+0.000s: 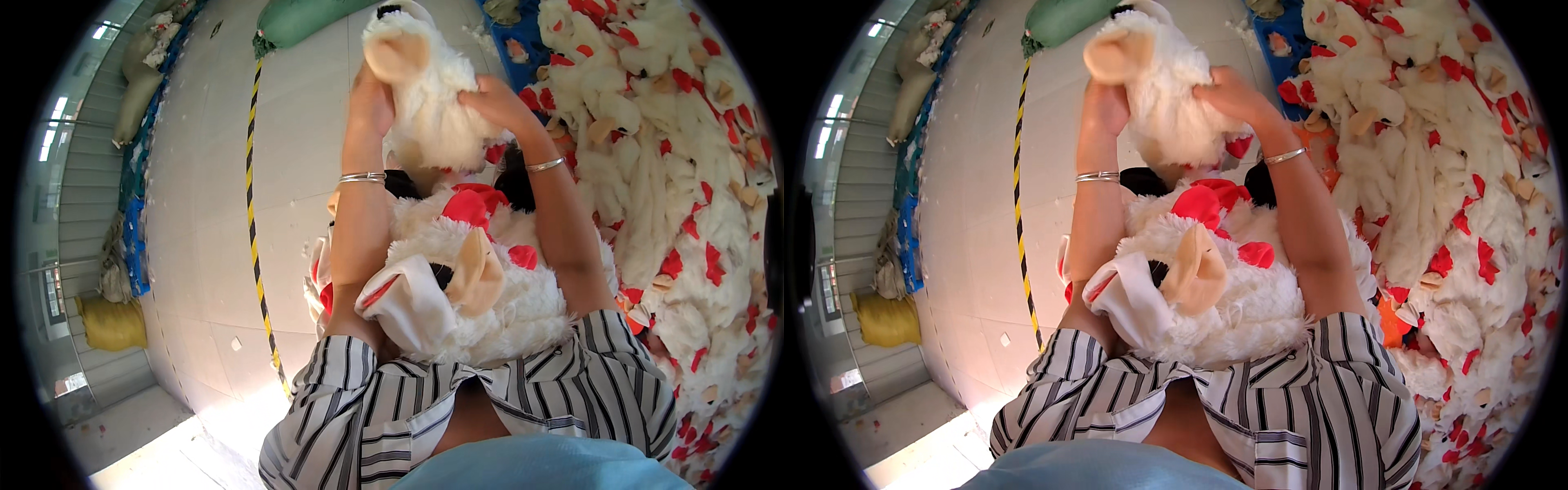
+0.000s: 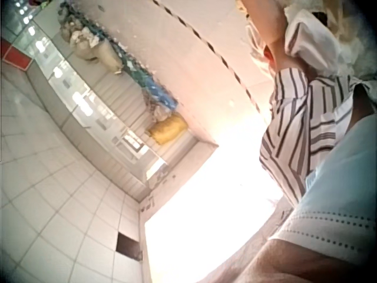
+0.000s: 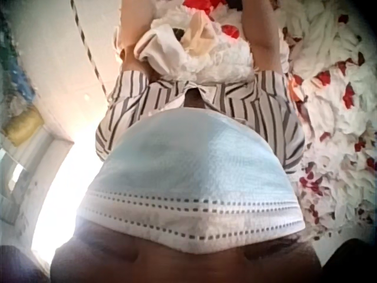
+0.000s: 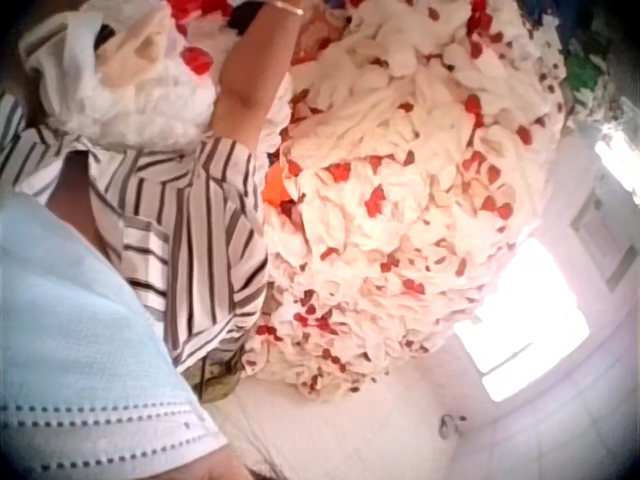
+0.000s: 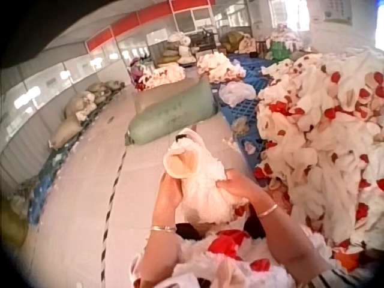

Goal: The person sits on the floor and assembles white stuffed animal toys by attaching red fabric pieces to their heads. They handle the toys one at a time, adjusting the fabric and positioning the heads before placing the finished items into a pile.

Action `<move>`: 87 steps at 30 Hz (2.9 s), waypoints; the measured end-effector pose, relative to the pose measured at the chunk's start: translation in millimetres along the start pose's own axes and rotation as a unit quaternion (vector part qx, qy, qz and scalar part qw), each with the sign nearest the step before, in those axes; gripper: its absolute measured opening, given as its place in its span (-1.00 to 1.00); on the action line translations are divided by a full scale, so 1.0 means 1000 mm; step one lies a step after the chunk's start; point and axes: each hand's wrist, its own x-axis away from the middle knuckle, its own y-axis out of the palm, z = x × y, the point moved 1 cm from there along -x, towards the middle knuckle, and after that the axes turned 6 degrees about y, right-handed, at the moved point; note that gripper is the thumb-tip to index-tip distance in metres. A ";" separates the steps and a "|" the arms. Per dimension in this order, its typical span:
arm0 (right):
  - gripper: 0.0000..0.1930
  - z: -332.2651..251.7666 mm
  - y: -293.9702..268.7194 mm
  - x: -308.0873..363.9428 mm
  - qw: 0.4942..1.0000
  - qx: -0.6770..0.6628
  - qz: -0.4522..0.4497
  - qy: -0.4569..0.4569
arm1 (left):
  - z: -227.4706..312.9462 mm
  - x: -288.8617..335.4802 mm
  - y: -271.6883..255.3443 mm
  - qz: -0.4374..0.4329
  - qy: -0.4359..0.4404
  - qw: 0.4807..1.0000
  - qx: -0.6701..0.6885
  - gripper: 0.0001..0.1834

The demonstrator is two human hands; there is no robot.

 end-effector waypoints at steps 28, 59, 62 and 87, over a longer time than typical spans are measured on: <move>-0.67 -0.003 -0.025 0.009 0.998 0.032 0.003 0.053 | -0.019 0.006 -0.001 0.162 0.106 0.967 -0.164 -0.71; -0.80 -0.028 -0.029 0.009 0.970 -0.138 0.131 -0.153 | -0.011 0.031 0.038 -0.118 0.155 0.935 -0.297 -0.79; -0.83 -0.034 -0.024 0.009 0.974 -0.126 0.121 -0.142 | -0.031 0.026 0.039 -0.136 0.173 0.931 -0.290 -0.80; -0.77 -0.041 -0.020 0.017 0.988 -0.018 0.070 -0.134 | -0.017 0.023 0.031 -0.059 0.090 0.952 -0.285 -0.78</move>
